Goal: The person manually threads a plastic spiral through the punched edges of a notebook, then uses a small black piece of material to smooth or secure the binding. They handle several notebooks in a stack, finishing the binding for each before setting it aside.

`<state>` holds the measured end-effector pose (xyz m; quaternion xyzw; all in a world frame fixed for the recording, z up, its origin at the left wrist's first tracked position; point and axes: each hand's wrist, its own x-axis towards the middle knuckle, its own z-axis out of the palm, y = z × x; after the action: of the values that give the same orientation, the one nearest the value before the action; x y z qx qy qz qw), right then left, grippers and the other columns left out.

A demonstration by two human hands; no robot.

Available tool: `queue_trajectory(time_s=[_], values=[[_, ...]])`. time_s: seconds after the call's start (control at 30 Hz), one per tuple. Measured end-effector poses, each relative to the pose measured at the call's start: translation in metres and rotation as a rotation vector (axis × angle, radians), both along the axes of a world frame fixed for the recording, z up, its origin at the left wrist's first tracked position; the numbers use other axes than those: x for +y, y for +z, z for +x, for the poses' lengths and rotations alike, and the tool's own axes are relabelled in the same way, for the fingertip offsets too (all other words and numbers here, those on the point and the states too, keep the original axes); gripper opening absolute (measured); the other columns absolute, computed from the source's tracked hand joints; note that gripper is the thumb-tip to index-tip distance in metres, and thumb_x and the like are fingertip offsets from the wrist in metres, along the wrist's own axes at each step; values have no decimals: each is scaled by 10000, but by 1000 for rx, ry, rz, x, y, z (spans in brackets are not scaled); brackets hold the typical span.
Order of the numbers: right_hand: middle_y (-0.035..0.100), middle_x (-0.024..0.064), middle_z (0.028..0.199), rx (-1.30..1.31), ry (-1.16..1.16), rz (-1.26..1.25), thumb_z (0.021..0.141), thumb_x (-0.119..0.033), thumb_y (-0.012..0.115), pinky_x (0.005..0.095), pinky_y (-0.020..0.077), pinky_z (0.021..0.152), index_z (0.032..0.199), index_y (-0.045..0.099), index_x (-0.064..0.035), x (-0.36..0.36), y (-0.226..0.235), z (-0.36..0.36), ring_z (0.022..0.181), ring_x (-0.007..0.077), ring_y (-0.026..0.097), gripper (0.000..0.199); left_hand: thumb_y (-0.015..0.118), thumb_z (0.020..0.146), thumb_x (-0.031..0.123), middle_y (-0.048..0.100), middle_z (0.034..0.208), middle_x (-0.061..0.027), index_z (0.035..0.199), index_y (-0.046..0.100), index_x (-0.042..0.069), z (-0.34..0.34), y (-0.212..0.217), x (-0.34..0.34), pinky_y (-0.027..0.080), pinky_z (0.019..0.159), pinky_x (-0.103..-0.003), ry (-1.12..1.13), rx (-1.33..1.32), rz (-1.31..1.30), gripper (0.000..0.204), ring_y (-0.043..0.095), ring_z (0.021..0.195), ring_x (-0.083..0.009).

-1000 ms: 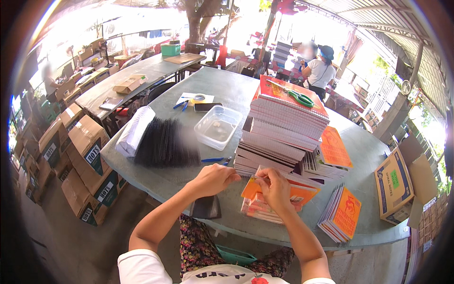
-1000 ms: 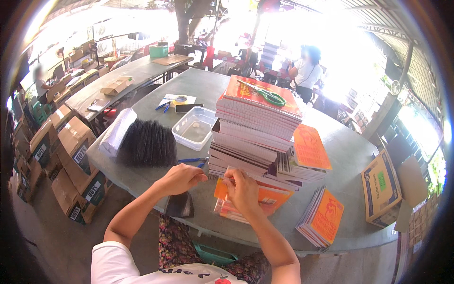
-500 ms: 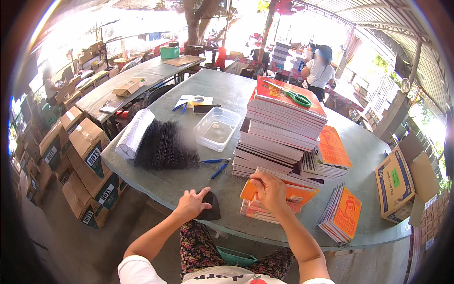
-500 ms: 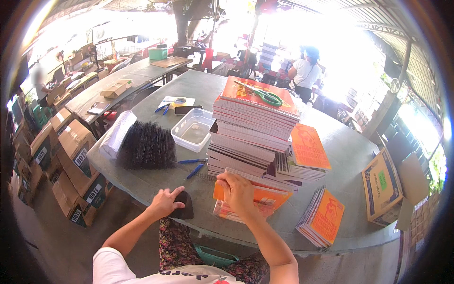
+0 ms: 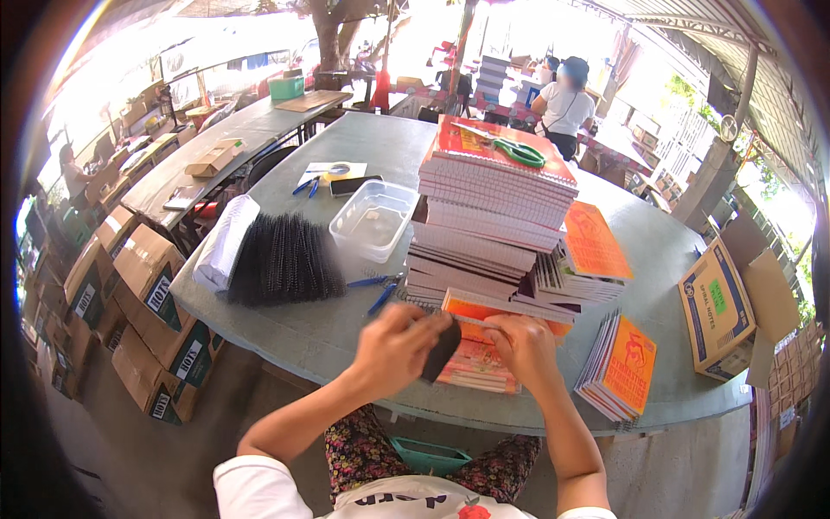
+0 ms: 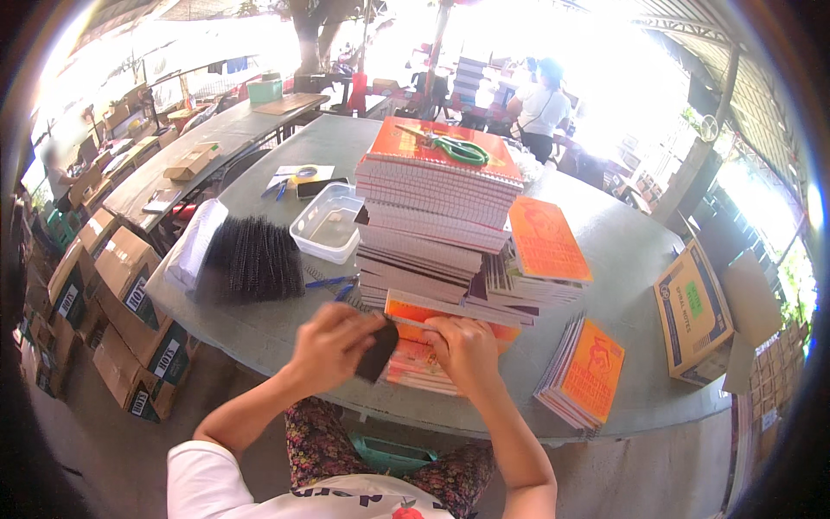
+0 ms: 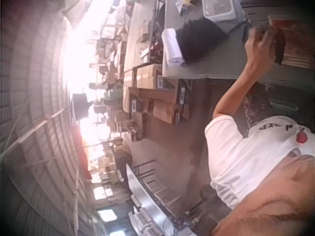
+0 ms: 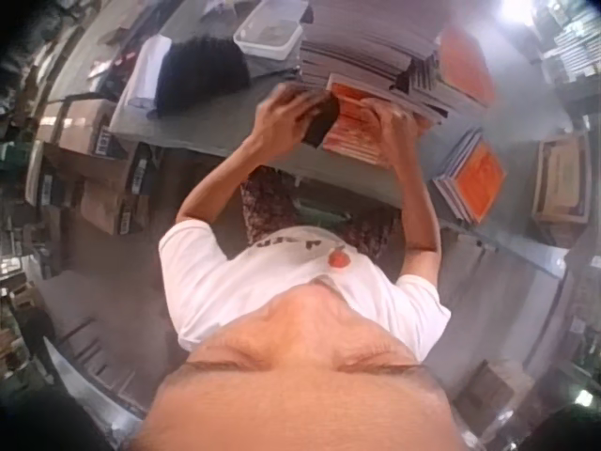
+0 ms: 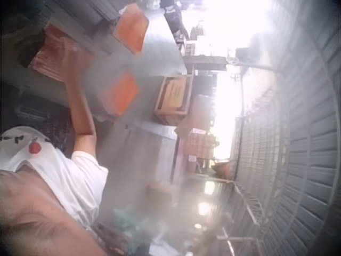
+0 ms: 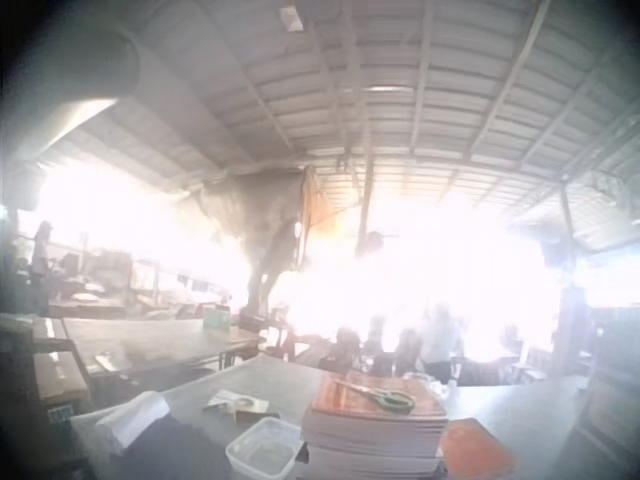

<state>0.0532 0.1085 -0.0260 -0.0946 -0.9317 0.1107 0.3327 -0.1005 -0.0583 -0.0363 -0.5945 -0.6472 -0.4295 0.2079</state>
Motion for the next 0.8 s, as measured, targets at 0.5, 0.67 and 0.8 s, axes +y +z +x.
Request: queue_trajectory(time_s=[0.5, 0.67, 0.8], values=[[672, 79, 774, 21, 33, -9, 767, -123, 653, 346, 467, 622, 942, 685, -84, -5, -8, -15, 696, 258, 634, 183, 701, 715, 97, 603, 912, -60, 1012, 666, 150, -13, -8, 4, 528, 629, -323, -69, -38, 3, 304, 603, 798, -219], [668, 64, 824, -103, 24, 6, 807, -110, 593, 377, 459, 689, 1038, 639, -122, -14, -3, -13, 766, 241, 629, 236, 726, 696, 102, 653, 887, -48, 972, 674, 118, -6, 2, 9, 527, 692, -342, 58, -150, -3, 282, 607, 825, -214], [666, 92, 871, -6, -6, 25, 785, -92, 612, 385, 468, 716, 1053, 629, -105, -7, -9, -6, 797, 272, 628, 269, 717, 704, 97, 618, 927, -77, 993, 653, 121, -8, 9, 9, 522, 680, -351, -44, -104, 97, 298, 599, 839, -233]])
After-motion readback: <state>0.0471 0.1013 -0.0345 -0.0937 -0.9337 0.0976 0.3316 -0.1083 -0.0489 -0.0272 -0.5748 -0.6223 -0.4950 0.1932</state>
